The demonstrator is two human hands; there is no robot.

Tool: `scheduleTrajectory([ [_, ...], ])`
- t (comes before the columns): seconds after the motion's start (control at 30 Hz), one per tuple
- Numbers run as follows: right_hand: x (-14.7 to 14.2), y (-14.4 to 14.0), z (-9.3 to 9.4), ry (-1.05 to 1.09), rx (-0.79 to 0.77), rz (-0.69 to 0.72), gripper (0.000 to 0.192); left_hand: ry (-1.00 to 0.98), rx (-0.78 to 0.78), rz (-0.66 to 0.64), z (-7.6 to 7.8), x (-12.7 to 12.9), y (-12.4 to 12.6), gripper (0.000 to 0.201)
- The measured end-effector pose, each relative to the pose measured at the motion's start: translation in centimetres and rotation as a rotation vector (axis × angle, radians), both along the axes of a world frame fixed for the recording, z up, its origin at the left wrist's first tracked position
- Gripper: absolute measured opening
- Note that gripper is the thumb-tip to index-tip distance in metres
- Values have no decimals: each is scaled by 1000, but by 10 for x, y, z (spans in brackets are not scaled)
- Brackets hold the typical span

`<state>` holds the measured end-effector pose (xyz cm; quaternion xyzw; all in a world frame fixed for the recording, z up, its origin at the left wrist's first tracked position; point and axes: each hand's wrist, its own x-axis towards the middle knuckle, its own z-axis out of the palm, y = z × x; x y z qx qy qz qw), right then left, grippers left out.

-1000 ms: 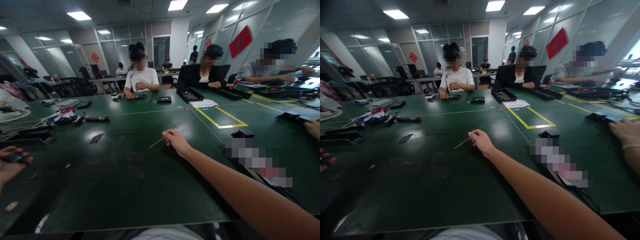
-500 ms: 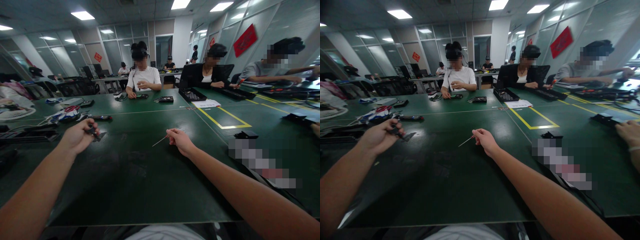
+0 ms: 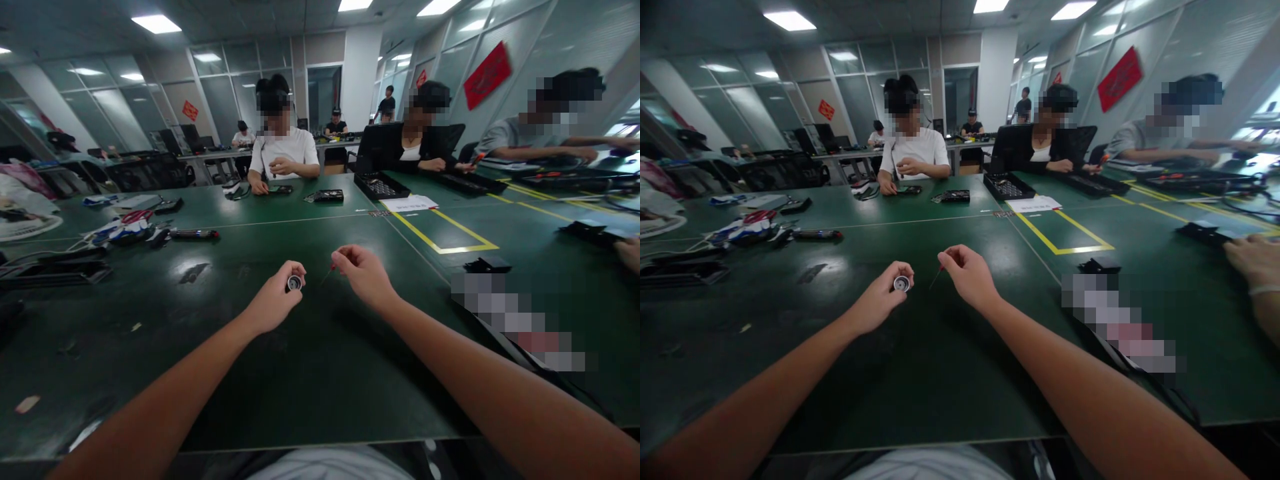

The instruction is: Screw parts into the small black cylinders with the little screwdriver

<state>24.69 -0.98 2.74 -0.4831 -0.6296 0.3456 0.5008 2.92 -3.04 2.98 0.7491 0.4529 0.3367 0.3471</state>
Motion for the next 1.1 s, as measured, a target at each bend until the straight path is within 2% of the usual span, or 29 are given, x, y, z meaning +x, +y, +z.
scheduleTrajectory([
  [0.1, -2, -12, 10, -112, 93, -107, 28, 56, 46, 47, -14, -6, 4, 49],
  [0.23, -4, -24, 16, -24, 180, -54, 23, 46, 65, 91, -23, -11, 12, 36],
  [0.4, -8, -28, 14, 36, 160, 38, 23, 54, 183, 55, -23, -13, 14, 37],
  [0.53, -9, -25, 8, -14, 119, 72, 21, 53, 115, 108, -21, -13, 14, 45],
  [0.7, -9, -24, 8, -151, 183, -8, 19, 41, 113, 128, -24, -14, 16, 38],
  [0.9, -6, -26, 14, -256, 228, -111, 20, 25, 140, 112, -26, -18, 16, 41],
  [1.0, -5, -25, 12, -272, 216, -111, 21, 59, 158, 94, -26, -18, 16, 41],
  [1.1, -5, -26, 10, -276, 226, -34, 22, 83, 190, 75, -28, -20, 16, 41],
])
